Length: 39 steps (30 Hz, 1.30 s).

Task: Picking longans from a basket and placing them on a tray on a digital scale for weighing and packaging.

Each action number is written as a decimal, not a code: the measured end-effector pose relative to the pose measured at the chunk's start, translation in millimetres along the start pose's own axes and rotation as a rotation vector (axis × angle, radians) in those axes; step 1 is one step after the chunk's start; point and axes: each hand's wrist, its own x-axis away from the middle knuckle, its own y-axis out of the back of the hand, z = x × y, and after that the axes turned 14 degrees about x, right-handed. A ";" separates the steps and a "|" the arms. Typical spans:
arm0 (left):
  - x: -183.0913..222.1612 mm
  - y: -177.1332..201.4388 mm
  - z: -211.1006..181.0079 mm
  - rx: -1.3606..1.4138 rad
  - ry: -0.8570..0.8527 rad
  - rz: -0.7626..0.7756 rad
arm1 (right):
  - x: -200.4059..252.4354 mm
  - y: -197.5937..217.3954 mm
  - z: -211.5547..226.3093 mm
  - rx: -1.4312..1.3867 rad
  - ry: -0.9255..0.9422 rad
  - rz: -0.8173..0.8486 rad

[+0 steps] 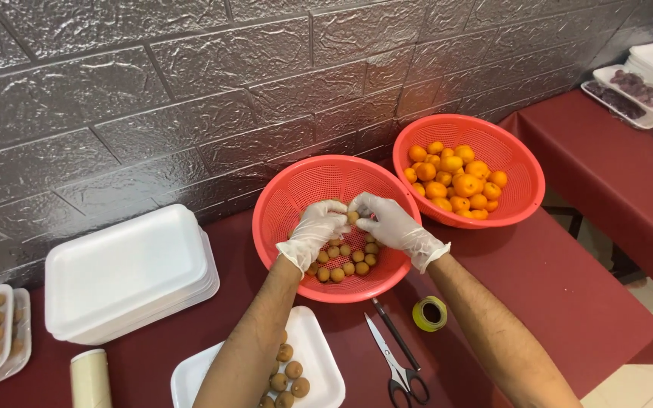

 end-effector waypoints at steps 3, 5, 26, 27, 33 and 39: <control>13.9 -0.1 -8.1 0.096 -0.009 0.038 | 2.8 1.8 0.7 -0.003 0.024 -0.036; 15.8 -0.3 -9.6 0.096 -0.015 0.033 | 4.3 2.1 1.6 -0.007 0.037 -0.051; 84.3 12.0 -15.4 -0.009 -0.241 0.027 | 60.1 -12.4 47.0 0.037 0.208 -0.321; 94.4 15.0 -17.0 -0.068 -0.259 0.032 | 64.4 -17.4 48.0 0.031 0.219 -0.330; 163.1 33.2 -4.2 -0.502 -0.365 0.006 | 118.6 -42.8 95.3 0.045 0.327 -0.285; 205.3 65.4 26.8 -0.842 -0.444 -0.044 | 154.7 -97.7 94.2 0.476 0.426 -0.309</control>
